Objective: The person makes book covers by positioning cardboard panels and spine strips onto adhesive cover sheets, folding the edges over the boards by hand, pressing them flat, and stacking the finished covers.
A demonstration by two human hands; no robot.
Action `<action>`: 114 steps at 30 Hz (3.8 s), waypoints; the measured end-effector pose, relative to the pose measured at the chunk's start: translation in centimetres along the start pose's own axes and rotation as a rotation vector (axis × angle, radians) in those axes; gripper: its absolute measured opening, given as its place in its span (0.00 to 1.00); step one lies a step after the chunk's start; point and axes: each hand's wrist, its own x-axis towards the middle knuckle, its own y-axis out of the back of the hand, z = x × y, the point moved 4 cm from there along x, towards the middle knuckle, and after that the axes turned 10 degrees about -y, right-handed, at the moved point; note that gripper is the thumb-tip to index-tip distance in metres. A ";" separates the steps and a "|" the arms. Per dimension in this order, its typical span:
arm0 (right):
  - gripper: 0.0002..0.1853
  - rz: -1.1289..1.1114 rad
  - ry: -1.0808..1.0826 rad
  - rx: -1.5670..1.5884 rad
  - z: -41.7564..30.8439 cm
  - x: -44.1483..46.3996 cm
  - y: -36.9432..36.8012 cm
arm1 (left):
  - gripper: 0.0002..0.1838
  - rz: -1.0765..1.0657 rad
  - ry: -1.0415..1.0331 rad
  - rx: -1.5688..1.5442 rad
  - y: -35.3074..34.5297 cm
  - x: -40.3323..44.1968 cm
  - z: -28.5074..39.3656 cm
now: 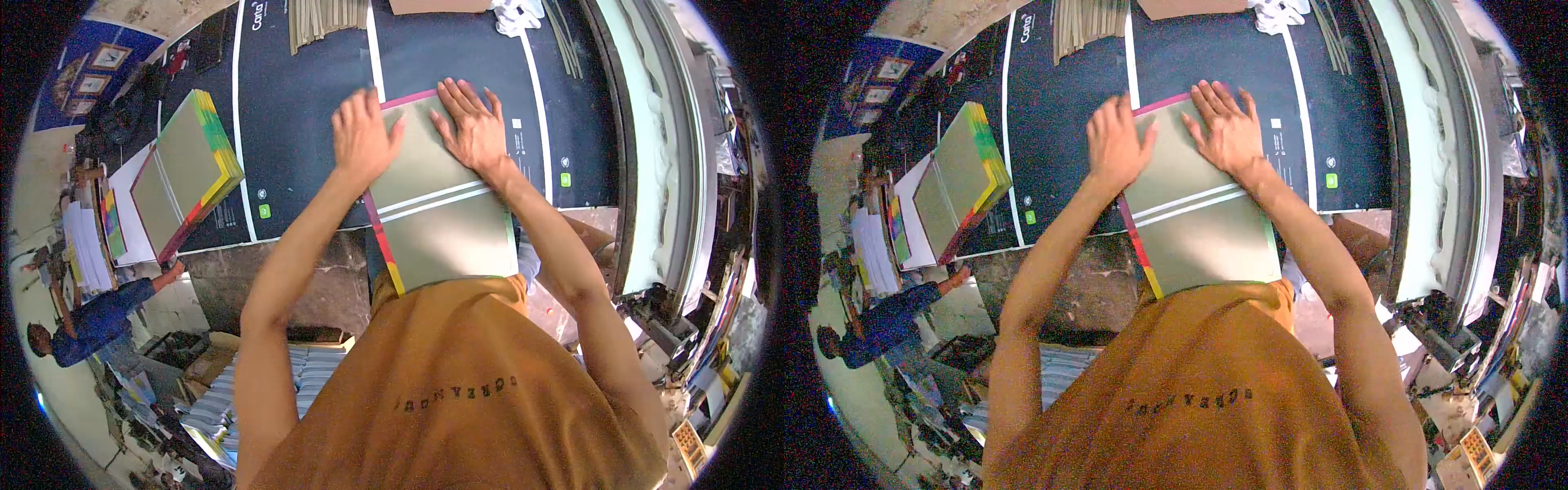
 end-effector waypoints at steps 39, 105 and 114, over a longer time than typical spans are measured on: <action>0.18 -0.275 -0.627 0.754 5.6 -18.7 9.7 | 0.26 -0.264 -0.050 -0.853 1.0 6.9 -7.5; 0.42 -0.243 -0.205 0.084 -7.6 -16.0 3.7 | 0.30 0.050 0.254 0.084 -2.9 -4.1 0.9; 0.40 -0.291 -0.240 0.126 -7.3 -15.7 4.1 | 0.30 0.034 0.236 0.073 -2.7 -4.1 0.7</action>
